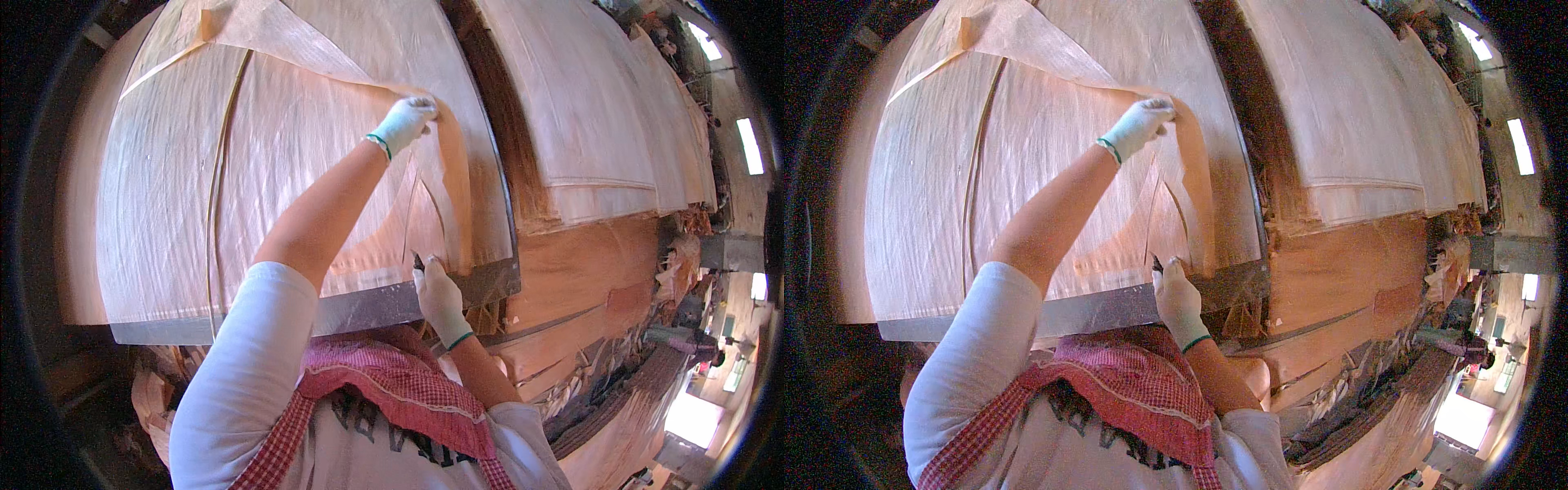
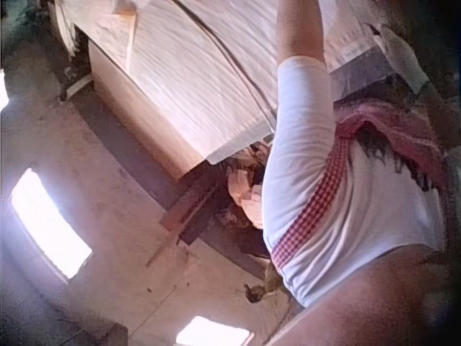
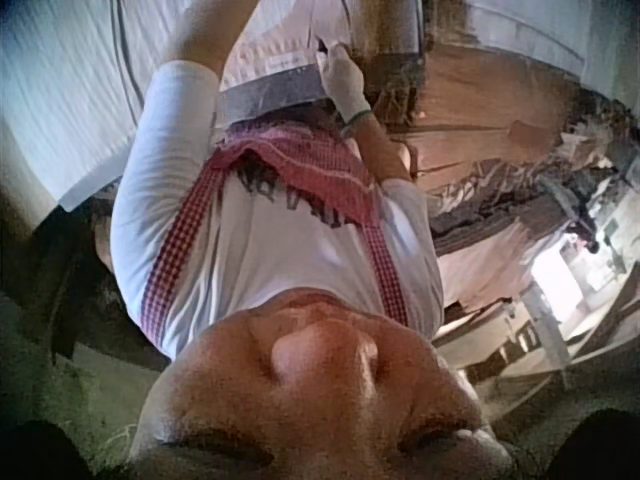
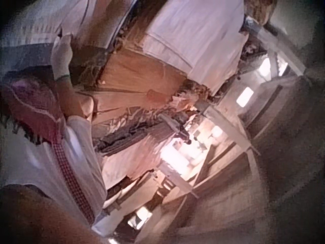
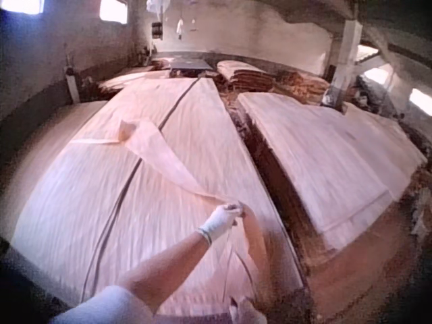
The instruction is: The person applies adhesive tape to cracks and edges of wood veneer sheets, cuts the tape, and moves sheets between work surfaces in a workshop.
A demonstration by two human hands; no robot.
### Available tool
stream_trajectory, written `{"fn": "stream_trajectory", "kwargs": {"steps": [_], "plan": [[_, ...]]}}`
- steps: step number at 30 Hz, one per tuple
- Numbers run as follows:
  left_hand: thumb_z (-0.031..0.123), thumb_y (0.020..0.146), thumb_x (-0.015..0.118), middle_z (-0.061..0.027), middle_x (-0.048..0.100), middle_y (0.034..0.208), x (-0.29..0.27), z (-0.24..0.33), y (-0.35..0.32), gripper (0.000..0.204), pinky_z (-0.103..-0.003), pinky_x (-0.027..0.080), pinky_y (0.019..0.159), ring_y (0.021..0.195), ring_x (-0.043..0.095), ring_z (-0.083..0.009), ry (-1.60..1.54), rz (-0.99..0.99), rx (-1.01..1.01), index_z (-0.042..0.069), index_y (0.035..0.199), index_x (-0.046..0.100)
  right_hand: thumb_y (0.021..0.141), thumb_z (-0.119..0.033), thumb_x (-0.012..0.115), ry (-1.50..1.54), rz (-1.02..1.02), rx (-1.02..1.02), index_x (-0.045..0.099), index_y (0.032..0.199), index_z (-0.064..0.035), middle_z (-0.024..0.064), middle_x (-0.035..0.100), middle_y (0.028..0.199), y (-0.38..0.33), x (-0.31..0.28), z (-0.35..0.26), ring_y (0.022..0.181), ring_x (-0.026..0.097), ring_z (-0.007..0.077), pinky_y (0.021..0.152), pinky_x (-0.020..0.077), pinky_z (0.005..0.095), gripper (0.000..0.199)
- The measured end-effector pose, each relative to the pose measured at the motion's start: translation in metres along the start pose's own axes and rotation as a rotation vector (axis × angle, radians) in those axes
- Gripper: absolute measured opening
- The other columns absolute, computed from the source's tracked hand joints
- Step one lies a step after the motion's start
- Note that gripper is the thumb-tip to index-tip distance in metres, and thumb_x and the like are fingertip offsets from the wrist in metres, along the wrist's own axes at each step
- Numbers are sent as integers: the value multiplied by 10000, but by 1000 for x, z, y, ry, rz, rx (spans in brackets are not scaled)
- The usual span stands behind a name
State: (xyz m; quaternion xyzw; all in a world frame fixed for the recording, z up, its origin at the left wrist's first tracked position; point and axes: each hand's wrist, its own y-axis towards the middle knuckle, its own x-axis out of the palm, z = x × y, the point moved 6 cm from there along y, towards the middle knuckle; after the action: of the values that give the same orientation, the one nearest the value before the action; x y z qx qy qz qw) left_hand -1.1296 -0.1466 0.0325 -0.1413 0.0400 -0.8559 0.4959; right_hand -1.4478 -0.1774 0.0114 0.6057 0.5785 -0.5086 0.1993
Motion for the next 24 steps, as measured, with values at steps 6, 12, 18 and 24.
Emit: {"fn": "stream_trajectory", "kwargs": {"steps": [6,12,18,24], "plan": [[261,982,486,-136,668,879,-167,102,-4,268,-372,508,691,743,620,-245,1159,472,811,38,989,635,961,-336,481,0,3,-45,479,1237,16,254,588,1176,0,-3,-4,880,640,429,751,517,519,447],[247,900,565,-183,688,877,-437,244,-190,240,-422,528,676,801,678,-316,1819,845,626,44,895,693,960,-320,480,-33,56,-116,526,1100,-14,243,535,1294,-1,-2,-5,930,640,412,770,524,512,340],[340,899,587,-164,595,1186,-325,207,-325,444,-433,468,915,1092,567,-310,1693,1117,680,36,1220,553,981,-358,440,-172,-17,-105,507,1074,0,236,489,1352,0,1,-7,873,665,399,698,566,471,376],[336,729,771,-156,617,1031,-71,-58,-307,554,-443,501,823,978,606,-330,1205,387,44,45,1141,540,987,-356,419,-186,-148,-41,494,1189,33,243,493,1339,5,-7,-15,1012,619,402,828,528,465,444]]}}
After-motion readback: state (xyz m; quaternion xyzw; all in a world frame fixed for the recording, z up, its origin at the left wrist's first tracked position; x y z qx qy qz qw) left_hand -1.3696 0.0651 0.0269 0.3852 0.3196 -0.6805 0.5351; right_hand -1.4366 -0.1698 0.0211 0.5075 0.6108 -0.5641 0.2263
